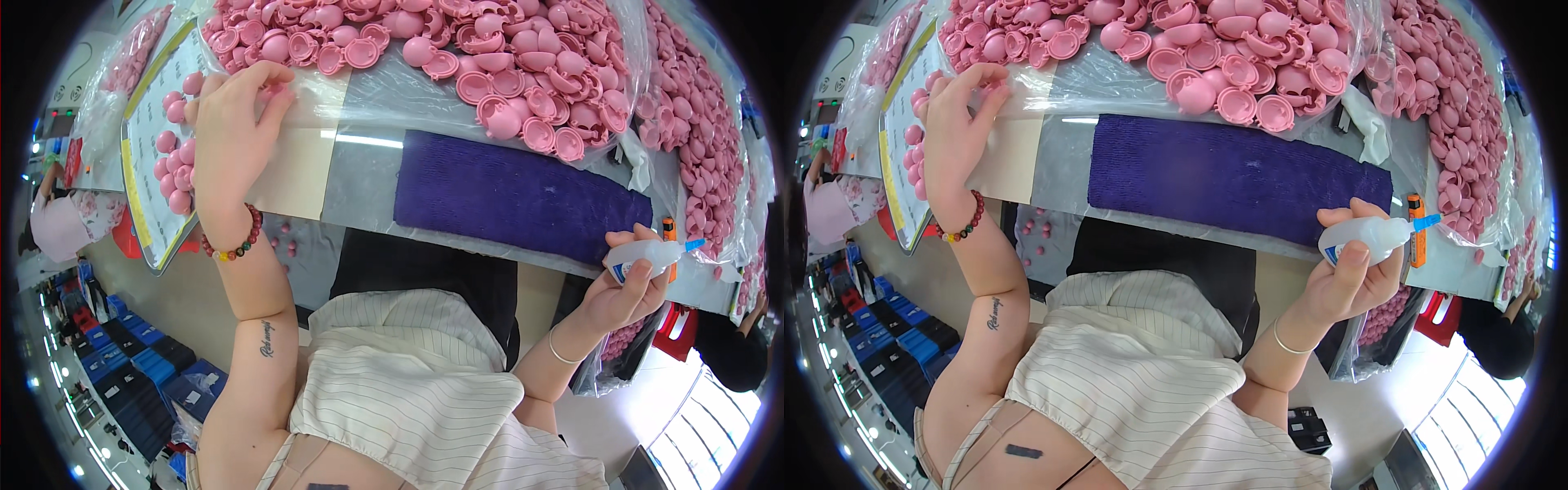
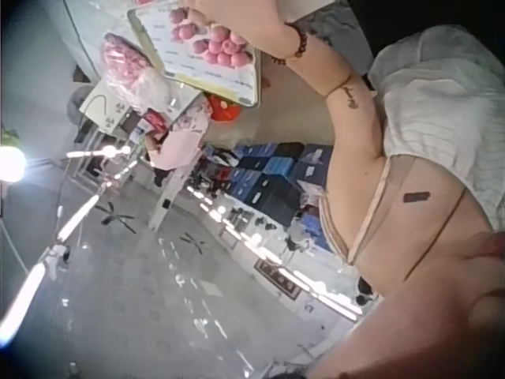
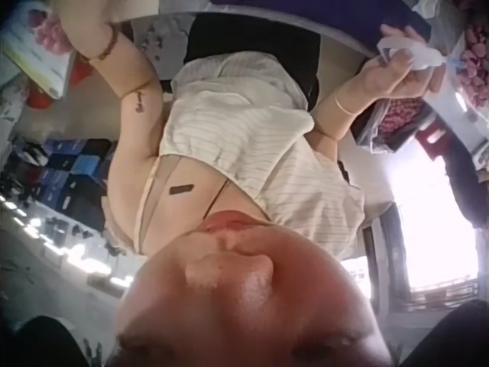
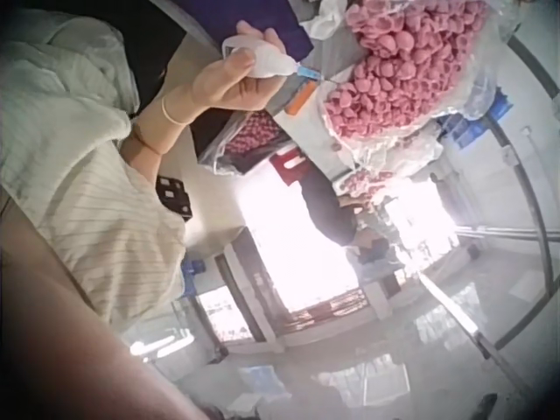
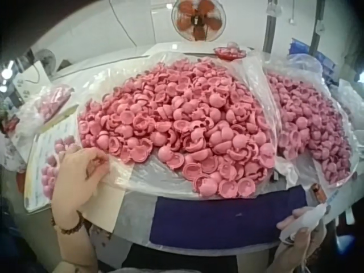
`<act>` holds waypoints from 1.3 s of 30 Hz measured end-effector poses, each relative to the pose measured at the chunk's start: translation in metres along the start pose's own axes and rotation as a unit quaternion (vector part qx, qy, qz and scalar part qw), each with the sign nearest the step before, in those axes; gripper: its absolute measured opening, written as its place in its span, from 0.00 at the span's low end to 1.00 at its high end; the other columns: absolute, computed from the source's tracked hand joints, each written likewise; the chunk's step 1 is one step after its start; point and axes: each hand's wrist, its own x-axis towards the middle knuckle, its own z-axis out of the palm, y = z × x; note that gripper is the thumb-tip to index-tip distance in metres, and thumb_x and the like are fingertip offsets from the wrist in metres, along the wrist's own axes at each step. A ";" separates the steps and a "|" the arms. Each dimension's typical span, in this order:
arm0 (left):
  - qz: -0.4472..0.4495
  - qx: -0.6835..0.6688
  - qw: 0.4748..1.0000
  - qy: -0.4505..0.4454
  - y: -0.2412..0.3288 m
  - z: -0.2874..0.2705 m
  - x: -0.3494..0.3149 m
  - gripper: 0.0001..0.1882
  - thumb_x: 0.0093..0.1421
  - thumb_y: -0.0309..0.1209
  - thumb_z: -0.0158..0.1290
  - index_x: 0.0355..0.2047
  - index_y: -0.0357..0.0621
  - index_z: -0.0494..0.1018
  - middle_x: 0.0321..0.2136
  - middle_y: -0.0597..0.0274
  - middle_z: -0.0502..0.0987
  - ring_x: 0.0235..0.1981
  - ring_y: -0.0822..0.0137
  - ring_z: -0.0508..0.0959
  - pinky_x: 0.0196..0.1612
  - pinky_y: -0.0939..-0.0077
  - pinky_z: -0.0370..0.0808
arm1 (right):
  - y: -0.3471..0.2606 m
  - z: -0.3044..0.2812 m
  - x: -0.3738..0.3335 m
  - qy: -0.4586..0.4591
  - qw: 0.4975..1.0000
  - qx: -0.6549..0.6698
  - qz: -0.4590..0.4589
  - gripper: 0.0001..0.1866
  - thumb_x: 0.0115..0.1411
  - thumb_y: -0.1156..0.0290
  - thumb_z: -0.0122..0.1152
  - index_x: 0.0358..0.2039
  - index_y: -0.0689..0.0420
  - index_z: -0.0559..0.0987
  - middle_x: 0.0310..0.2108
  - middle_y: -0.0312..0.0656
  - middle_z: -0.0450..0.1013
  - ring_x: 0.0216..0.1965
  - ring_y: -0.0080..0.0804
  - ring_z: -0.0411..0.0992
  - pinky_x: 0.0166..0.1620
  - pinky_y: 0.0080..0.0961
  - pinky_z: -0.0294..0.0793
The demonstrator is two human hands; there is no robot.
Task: Applying glue to the rim of a pink plastic shell and pressing it together with another shell to form a sphere.
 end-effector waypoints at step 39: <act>-0.036 -0.825 0.531 -0.191 0.136 0.008 -0.078 0.20 0.47 0.23 0.51 0.42 0.30 0.65 0.40 0.50 0.69 0.36 0.68 0.72 0.36 0.80 0.69 | -0.048 0.032 -0.037 -0.168 0.926 0.291 0.174 0.22 0.49 0.63 0.56 0.35 0.69 0.63 0.31 0.55 0.69 0.33 0.37 0.70 0.36 0.27 0.71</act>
